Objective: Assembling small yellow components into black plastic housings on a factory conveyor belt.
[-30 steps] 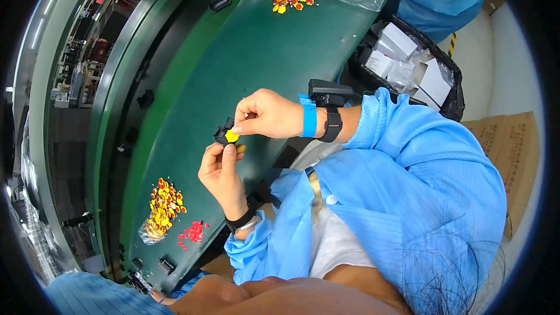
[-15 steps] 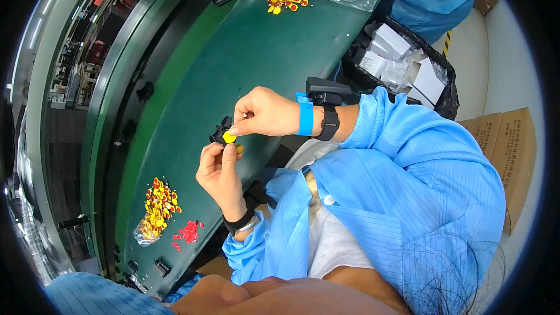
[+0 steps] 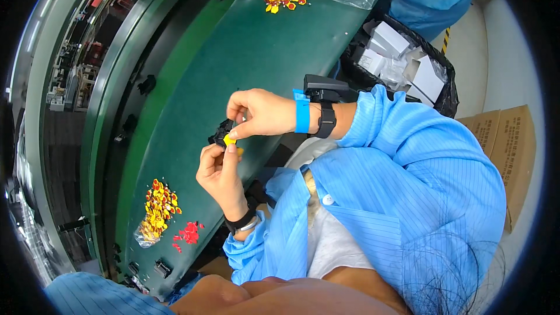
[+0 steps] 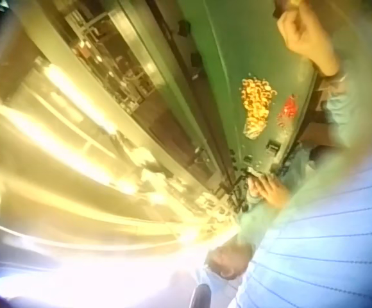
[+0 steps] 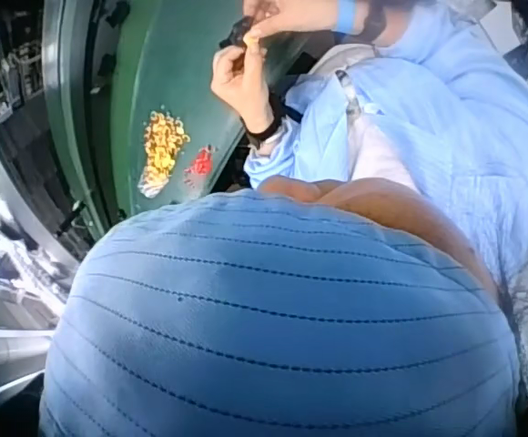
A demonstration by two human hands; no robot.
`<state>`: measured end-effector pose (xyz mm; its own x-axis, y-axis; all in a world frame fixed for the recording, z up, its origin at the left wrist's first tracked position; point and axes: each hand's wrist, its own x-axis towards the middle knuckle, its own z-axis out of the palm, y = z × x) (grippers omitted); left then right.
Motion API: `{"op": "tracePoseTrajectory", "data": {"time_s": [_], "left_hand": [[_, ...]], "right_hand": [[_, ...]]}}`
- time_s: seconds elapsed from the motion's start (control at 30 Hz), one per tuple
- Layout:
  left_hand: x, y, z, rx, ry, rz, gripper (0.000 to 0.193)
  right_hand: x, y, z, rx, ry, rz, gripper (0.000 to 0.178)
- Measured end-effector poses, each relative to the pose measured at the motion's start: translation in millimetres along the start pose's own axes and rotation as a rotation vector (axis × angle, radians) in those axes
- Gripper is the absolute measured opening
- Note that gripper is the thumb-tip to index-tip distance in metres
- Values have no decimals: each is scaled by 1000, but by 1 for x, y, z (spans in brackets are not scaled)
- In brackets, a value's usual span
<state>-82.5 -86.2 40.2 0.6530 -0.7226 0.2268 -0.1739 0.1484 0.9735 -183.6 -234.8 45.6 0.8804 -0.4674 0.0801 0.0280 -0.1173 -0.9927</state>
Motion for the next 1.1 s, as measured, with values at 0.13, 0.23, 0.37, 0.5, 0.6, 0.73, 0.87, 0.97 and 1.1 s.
{"op": "tracePoseTrajectory", "data": {"time_s": [0.13,0.23,0.37,0.5,0.6,0.73,0.87,0.97,1.1], "left_hand": [[0,6,2,-42,13,-48,10],[4,15,7,-7,-6,-34,10],[0,3,-3,78,-44,18,10],[8,2,-2,56,-89,-7,11],[25,-6,-1,12,-138,-34,10],[75,-30,-28,236,-140,72,7],[141,-49,-101,645,144,178,9],[199,-54,-119,1070,161,225,14],[240,-77,-142,1335,174,96,14]], "right_hand": [[2,-3,2,19,-83,-170,19],[7,5,0,37,-152,-158,17],[7,15,8,155,-148,-203,14],[10,20,4,182,-118,-213,14],[18,33,-3,169,-108,-117,13],[28,19,-26,56,-5,-81,39],[45,30,-86,-304,242,-55,39],[41,47,-155,-610,509,-81,29],[63,55,-201,-905,605,64,23]]}}
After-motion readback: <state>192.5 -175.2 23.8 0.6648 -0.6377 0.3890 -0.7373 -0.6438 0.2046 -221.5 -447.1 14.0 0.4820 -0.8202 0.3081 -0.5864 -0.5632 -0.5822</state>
